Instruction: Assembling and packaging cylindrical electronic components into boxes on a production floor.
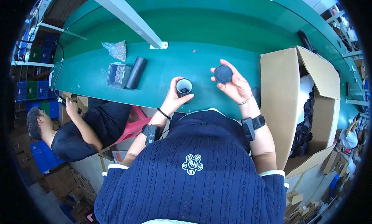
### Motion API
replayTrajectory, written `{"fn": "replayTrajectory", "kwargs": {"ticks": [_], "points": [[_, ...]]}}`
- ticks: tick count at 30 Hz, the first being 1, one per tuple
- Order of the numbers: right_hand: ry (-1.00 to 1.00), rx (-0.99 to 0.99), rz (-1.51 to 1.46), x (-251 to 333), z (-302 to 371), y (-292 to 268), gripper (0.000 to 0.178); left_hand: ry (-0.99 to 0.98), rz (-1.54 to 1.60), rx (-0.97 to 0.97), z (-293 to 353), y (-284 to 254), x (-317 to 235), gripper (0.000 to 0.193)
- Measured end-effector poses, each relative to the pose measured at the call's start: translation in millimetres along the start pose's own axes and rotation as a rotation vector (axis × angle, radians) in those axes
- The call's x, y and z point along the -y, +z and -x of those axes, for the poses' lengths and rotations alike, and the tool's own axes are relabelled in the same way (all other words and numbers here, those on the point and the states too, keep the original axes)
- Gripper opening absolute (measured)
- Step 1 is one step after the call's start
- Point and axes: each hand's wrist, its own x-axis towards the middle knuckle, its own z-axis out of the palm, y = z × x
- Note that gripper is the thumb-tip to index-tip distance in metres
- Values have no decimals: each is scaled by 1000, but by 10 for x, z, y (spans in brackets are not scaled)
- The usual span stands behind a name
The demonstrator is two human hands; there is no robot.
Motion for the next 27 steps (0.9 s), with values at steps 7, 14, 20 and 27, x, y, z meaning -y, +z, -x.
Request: {"fn": "replayTrajectory", "kwargs": {"ticks": [7, 14, 20, 27], "points": [[52, -56, 68, -107, -120, 61, 64, -70, 235, 192, 4, -42, -363, 66], [-202, -107, 514, -321, -366, 353, 71, 40, 417, 428, -87, 62, -756, 71], [76, -16, 468, -146, -283, 239, 65, 155, 173, 445, -104, -67, -737, 62], [316, -68, 358, -119, -169, 162, 52, 232, 75, 568, -191, -18, -531, 60]]}}
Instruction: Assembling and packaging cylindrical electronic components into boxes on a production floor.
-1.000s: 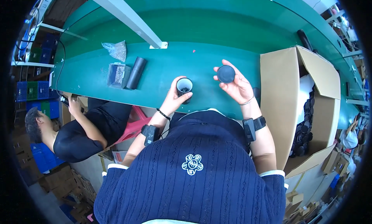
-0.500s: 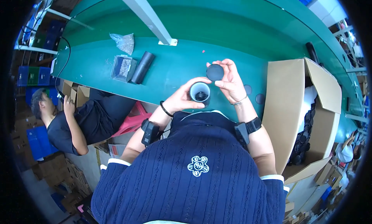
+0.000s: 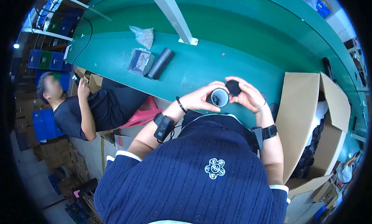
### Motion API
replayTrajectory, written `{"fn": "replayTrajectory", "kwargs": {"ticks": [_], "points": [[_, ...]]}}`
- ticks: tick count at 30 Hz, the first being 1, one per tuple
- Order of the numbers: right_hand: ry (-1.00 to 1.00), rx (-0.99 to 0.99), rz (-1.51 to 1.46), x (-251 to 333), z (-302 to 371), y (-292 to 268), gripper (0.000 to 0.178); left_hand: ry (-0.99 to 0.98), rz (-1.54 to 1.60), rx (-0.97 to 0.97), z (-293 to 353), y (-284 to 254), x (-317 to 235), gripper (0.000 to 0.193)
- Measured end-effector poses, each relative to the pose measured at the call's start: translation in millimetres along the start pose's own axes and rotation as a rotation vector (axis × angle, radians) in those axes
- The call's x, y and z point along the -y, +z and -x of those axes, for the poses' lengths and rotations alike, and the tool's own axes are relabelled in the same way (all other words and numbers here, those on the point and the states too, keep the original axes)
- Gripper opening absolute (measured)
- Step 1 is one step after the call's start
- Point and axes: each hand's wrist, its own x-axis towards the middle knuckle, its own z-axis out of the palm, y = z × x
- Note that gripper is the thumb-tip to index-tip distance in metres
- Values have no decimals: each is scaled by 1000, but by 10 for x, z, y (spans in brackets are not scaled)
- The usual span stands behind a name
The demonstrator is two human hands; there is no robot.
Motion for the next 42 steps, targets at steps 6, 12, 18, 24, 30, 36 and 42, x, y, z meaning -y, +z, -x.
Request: {"fn": "replayTrajectory", "kwargs": {"ticks": [6, 12, 18, 24, 30, 36, 42], "points": [[-159, -24, -283, -75, -70, -241, 49, -160, 6, -371, 155, -18, 209, 67], [-368, -298, 239, 82, 21, -205, 58, -194, -21, -407, 134, -12, 472, 65], [-391, -80, 1444, 9, -174, 365, 62, -98, -165, -382, 124, 79, 588, 72], [-371, -61, 1484, -11, -191, 375, 59, -94, -347, -327, 93, 77, 470, 73], [-371, -84, 1503, -40, -180, 350, 58, -139, -389, -325, 68, 86, 531, 72], [-381, -115, 1429, -73, -173, 273, 56, -138, -421, -316, 54, 75, 534, 69], [-370, -130, 1498, -74, -174, 313, 55, -187, -381, -286, 35, 61, 546, 78]]}}
